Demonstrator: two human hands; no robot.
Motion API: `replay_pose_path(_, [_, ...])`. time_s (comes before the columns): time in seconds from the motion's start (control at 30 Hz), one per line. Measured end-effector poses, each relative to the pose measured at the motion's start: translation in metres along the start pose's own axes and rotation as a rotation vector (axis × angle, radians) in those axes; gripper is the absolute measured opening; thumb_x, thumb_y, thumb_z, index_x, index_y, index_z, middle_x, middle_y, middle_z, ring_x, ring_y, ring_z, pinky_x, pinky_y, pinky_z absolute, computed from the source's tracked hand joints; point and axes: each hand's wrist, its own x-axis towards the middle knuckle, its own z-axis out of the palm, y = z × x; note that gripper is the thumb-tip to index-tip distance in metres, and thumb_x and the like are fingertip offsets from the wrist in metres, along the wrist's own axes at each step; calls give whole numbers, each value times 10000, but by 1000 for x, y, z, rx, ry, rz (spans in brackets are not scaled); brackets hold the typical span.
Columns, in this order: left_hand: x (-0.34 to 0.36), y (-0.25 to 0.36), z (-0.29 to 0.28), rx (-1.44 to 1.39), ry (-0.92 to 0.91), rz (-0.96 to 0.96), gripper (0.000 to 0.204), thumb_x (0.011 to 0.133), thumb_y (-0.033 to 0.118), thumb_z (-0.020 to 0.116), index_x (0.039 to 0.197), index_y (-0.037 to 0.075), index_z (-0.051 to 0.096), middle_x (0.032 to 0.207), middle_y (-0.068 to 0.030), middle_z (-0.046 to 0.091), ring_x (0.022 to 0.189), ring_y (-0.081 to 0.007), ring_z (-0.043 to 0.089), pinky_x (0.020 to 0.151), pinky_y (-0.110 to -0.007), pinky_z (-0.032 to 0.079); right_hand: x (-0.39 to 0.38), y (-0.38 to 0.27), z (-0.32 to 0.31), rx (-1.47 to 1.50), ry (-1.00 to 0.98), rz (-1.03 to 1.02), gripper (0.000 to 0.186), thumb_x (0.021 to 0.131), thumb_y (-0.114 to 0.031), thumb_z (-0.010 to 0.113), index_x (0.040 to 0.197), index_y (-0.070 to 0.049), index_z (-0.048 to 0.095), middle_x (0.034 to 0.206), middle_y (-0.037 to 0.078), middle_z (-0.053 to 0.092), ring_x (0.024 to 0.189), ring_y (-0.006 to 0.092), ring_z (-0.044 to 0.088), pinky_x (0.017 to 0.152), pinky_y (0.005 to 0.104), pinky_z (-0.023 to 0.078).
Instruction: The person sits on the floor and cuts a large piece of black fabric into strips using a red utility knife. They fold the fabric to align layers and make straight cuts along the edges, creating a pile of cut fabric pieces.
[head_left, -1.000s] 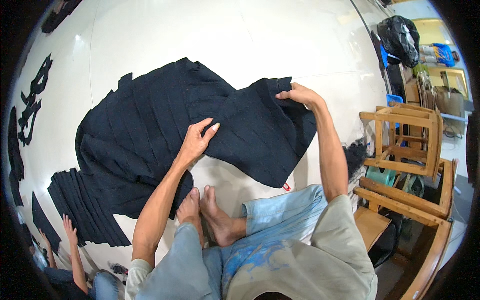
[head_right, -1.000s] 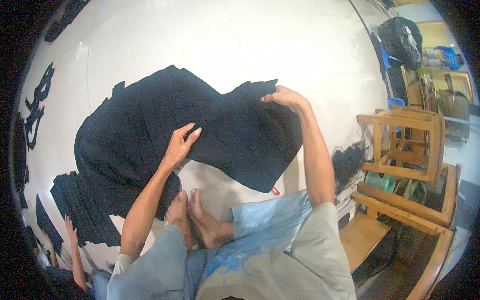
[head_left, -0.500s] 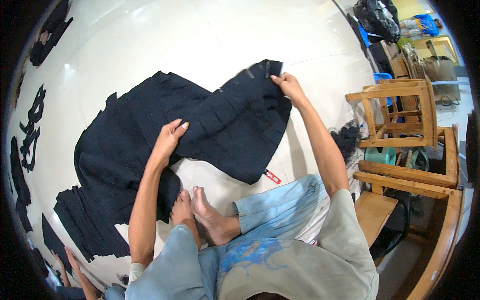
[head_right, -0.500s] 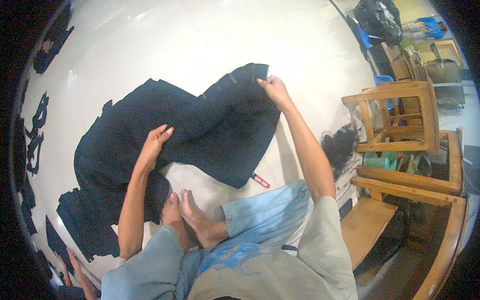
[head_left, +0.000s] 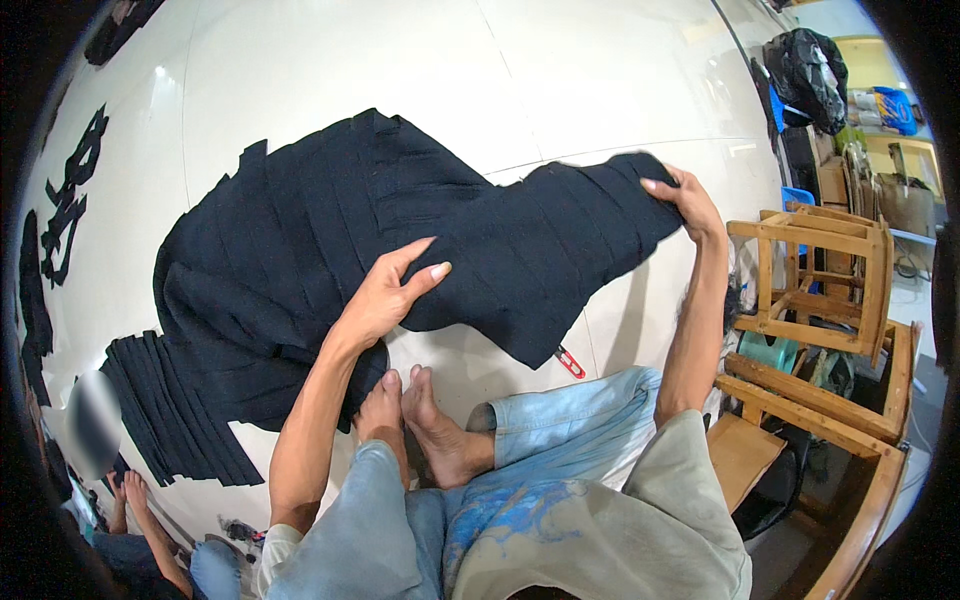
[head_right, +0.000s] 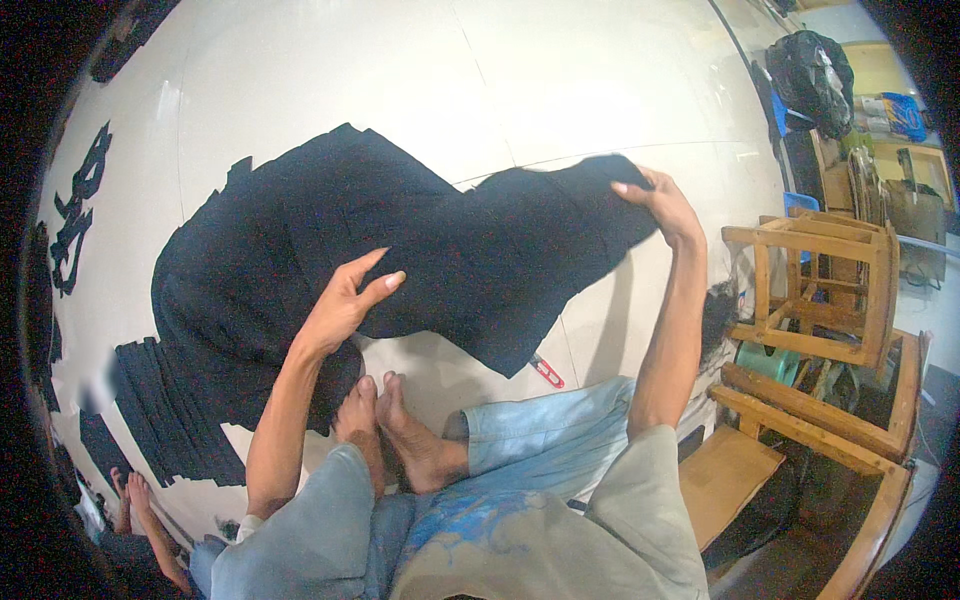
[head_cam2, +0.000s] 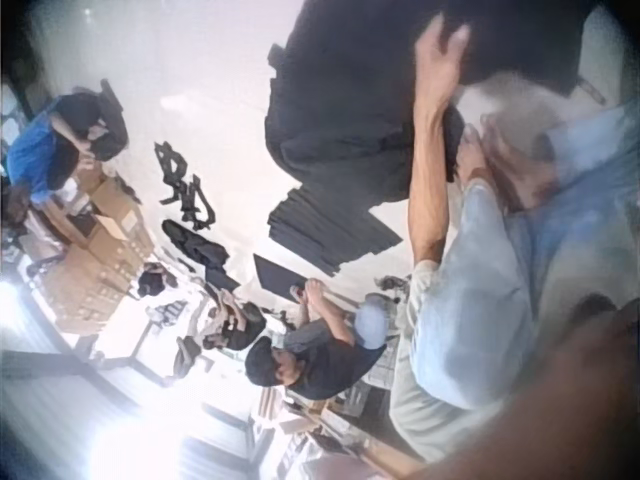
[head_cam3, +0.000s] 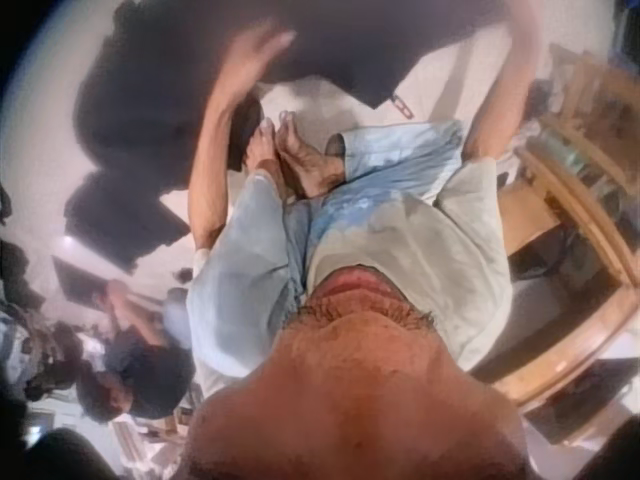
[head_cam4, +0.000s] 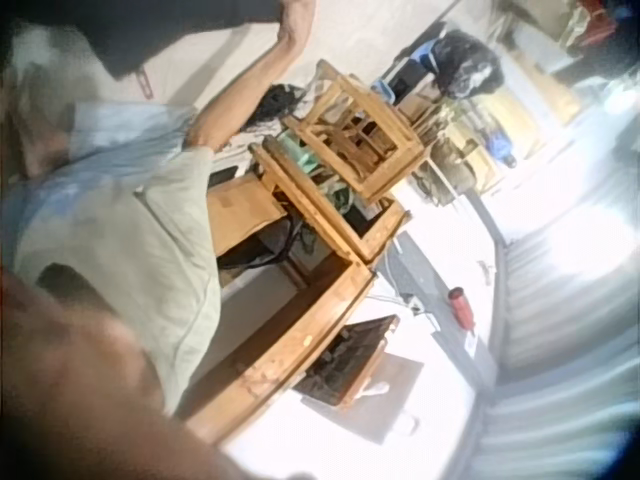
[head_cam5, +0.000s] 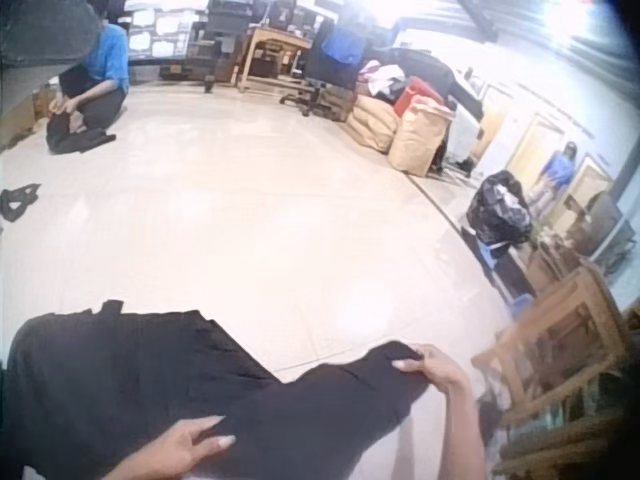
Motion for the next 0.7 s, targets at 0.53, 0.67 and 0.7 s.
replay_pose_path(0.53, [-70,8,54,-385,-83,-107,759,963,467,568,1505,45,245,1388,-199,471,1295,-302,463,1048,-427,403,-154,-2,212,-234,408,-648,223,786,-31,630,999,-47,696,875,141,671,797,295,664,698,372,540])
replay_pose_path(0.67, [-93,-24,52,-549,228,-502,663,943,358,632,1364,-45,317,1288,-200,483,1090,-268,561,883,-395,510,-216,-14,325,-344,-38,-502,363,850,-121,571,1206,-57,600,940,145,659,831,370,655,703,437,550])
replay_pose_path(0.7, [-98,-34,51,-659,426,-506,590,942,326,638,1339,-2,348,1260,-177,502,1056,-249,562,852,-406,514,-222,-13,341,-361,-116,-423,363,853,-121,577,1207,-49,610,948,151,660,844,373,652,712,428,549])
